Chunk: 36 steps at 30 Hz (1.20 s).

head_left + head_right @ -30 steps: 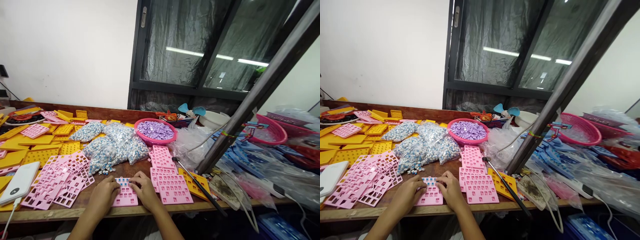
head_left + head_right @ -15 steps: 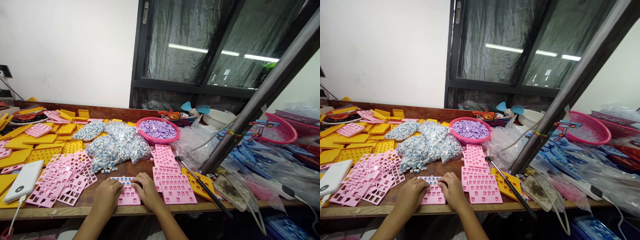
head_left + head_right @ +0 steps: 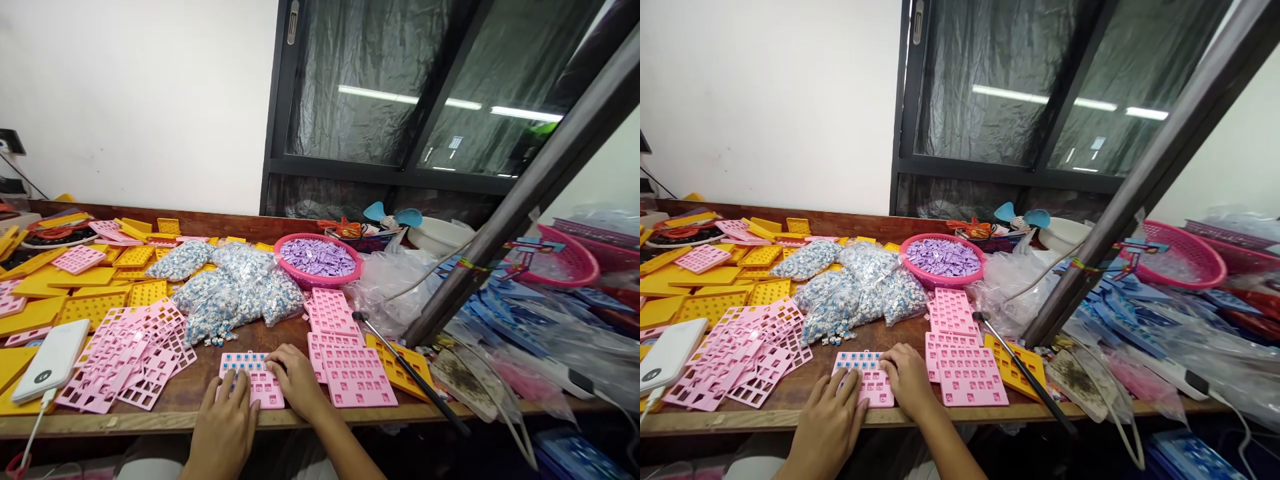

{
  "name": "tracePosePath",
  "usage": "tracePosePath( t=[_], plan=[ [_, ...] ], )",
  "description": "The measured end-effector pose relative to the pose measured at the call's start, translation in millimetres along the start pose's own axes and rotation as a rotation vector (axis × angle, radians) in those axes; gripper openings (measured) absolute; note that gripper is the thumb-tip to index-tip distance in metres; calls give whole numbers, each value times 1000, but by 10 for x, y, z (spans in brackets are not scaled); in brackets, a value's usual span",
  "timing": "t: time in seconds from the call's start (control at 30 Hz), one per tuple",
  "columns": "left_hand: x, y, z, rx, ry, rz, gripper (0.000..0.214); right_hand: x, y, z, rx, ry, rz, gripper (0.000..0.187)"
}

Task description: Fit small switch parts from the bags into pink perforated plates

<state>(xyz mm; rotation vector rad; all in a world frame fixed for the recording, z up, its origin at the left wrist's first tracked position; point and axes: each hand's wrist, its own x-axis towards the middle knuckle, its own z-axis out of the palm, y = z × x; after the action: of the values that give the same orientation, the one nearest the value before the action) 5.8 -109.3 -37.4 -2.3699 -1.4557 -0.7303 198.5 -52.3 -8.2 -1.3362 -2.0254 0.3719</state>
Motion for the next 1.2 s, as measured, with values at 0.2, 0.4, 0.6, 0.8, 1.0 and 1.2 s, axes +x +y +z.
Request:
tracePosePath(
  t=[0.2, 0.4, 0.6, 0.8, 1.0, 1.2],
  plan=[
    [34, -75, -73, -74, -18, 7, 37, -49, -31, 48, -247, 17, -121, 18],
    [115, -156, -65, -130, -10, -9, 59, -79, -96, 36, -420, -5, -185, 21],
    [118, -208, 41, -123, -32, 46, 59, -207, -237, -39, -498, -99, -245, 27],
    [88, -254, -31, -204, -16, 25, 66, -250, -258, -47, -376, -23, -200, 39],
    [191, -681, -113, -254, 4, -191, 42, -238, -218, -59, -325, -86, -249, 38],
    [289, -1059, -47, -223, -69, -276, 35, 36, -210, -75, -161, -52, -197, 28]
  ],
)
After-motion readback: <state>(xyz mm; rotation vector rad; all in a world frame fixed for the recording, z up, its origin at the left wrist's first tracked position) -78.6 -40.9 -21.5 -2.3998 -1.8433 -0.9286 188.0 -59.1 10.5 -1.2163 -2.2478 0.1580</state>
